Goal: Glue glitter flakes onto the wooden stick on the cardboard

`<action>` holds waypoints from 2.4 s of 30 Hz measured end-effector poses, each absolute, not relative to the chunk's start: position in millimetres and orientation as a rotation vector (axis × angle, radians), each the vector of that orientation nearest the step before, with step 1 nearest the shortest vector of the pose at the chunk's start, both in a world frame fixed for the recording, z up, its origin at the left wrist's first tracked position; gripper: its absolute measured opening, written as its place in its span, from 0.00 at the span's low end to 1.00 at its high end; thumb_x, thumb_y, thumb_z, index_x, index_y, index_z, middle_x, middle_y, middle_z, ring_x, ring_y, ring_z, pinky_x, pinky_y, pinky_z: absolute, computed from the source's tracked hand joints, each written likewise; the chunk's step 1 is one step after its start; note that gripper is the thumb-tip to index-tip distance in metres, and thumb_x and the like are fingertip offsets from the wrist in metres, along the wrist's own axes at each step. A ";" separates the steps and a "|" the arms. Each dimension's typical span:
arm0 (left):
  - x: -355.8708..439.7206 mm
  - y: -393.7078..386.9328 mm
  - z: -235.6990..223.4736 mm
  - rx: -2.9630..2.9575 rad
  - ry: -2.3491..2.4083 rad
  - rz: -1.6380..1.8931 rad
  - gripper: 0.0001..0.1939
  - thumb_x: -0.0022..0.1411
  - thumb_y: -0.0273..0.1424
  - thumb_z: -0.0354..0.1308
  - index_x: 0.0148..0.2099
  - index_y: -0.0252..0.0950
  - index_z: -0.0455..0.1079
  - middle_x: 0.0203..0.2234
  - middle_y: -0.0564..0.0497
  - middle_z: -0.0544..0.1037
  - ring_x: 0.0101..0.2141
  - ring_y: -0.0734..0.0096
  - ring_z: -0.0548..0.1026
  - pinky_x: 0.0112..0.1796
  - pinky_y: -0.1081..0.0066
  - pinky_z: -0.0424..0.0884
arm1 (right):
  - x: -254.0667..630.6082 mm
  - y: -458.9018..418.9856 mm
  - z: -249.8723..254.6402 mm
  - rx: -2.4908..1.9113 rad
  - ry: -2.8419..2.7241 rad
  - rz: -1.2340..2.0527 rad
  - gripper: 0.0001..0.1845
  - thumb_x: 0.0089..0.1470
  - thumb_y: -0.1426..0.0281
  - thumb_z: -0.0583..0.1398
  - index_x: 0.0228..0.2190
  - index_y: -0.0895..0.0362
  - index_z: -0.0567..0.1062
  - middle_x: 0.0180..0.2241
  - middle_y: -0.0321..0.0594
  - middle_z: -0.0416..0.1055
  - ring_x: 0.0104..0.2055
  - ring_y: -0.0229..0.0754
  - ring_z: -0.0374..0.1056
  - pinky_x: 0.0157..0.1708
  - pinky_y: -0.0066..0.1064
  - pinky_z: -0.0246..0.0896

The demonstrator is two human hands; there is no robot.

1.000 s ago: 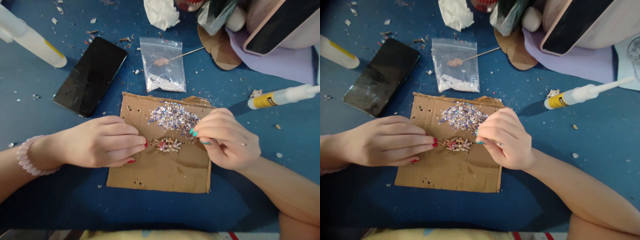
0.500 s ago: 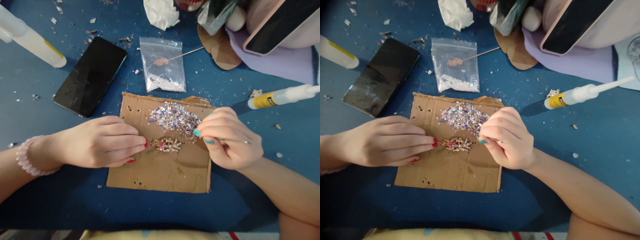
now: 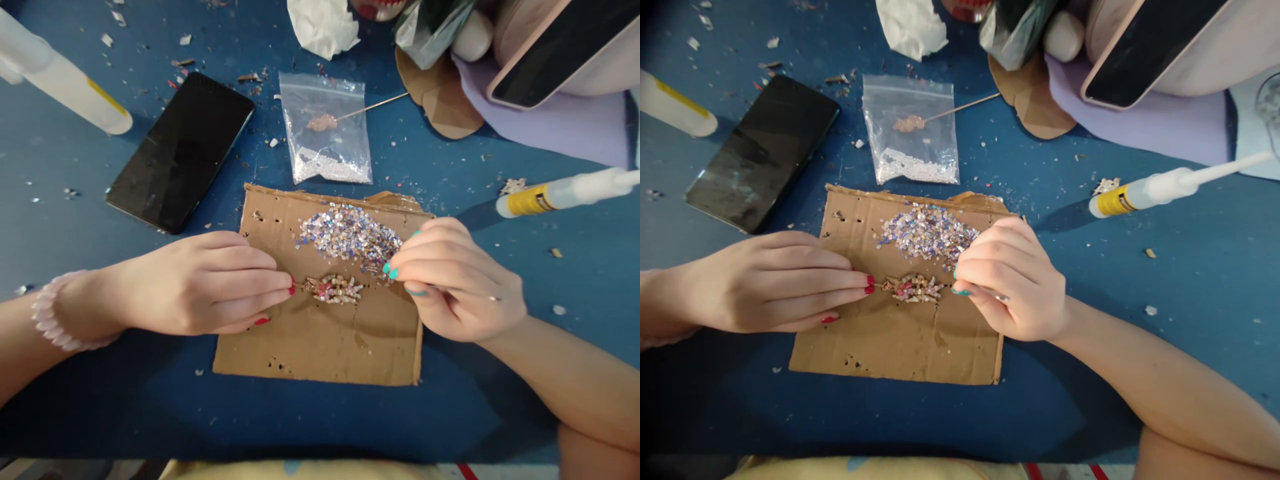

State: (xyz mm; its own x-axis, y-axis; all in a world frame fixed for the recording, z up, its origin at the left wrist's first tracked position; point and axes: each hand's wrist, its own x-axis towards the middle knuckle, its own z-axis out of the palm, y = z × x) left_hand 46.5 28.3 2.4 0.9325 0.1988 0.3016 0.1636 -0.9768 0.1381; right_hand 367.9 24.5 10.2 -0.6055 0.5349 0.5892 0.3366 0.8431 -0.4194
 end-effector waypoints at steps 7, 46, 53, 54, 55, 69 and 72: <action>47.4 28.1 3.5 2.982 0.274 0.482 0.14 0.74 0.31 0.48 0.54 0.36 0.71 0.46 0.55 0.81 0.45 0.72 0.77 0.45 0.66 0.71 | 368.0 22.3 11.2 -0.624 -2.296 0.332 0.07 0.62 0.72 0.57 0.31 0.56 0.72 0.25 0.40 0.76 0.28 0.40 0.72 0.33 0.37 0.67; 45.6 28.6 0.0 2.971 0.266 0.510 0.15 0.75 0.34 0.46 0.55 0.36 0.70 0.48 0.58 0.79 0.47 0.73 0.75 0.45 0.66 0.70 | 368.9 25.8 5.0 -0.622 -2.239 0.314 0.03 0.59 0.74 0.59 0.33 0.55 0.72 0.27 0.38 0.77 0.29 0.40 0.74 0.32 0.36 0.68; 45.8 27.5 0.2 2.977 0.271 0.513 0.15 0.75 0.33 0.45 0.54 0.36 0.71 0.48 0.59 0.80 0.46 0.72 0.76 0.44 0.65 0.71 | 365.8 25.4 4.3 -0.676 -2.217 0.280 0.03 0.58 0.73 0.62 0.34 0.54 0.73 0.28 0.36 0.78 0.30 0.41 0.75 0.33 0.36 0.68; 45.7 27.4 -0.1 2.974 0.271 0.512 0.15 0.75 0.33 0.45 0.54 0.36 0.71 0.48 0.59 0.80 0.46 0.72 0.76 0.44 0.65 0.71 | 366.1 25.3 4.2 -0.683 -2.218 0.283 0.03 0.58 0.73 0.62 0.34 0.54 0.73 0.28 0.36 0.78 0.30 0.41 0.75 0.33 0.36 0.68; 45.7 27.4 -0.5 2.971 0.270 0.509 0.15 0.75 0.33 0.45 0.54 0.36 0.70 0.48 0.59 0.80 0.46 0.72 0.76 0.45 0.65 0.71 | 366.6 25.2 4.0 -0.688 -2.219 0.285 0.03 0.59 0.73 0.61 0.34 0.54 0.73 0.28 0.36 0.78 0.30 0.41 0.75 0.33 0.36 0.68; 45.8 29.5 -0.6 2.972 0.261 0.497 0.17 0.75 0.35 0.44 0.55 0.36 0.70 0.48 0.57 0.79 0.47 0.73 0.75 0.47 0.67 0.71 | 367.3 25.4 2.2 -0.680 -2.195 0.310 0.02 0.58 0.73 0.61 0.34 0.53 0.74 0.29 0.36 0.78 0.31 0.41 0.75 0.34 0.37 0.68; 45.7 29.2 -1.2 2.973 0.260 0.504 0.16 0.74 0.34 0.45 0.55 0.36 0.70 0.48 0.56 0.80 0.47 0.73 0.75 0.49 0.67 0.71 | 366.7 26.1 0.4 -0.678 -2.179 0.297 0.04 0.57 0.75 0.62 0.33 0.54 0.74 0.29 0.36 0.78 0.32 0.41 0.75 0.35 0.37 0.68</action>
State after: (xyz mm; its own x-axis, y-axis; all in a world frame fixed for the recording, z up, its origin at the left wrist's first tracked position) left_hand 45.7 29.2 -1.2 0.9301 0.1875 0.3159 0.1493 -0.9786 0.1414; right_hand 366.7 26.1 0.4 -0.5226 0.5610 0.6420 0.3688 0.8277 -0.4230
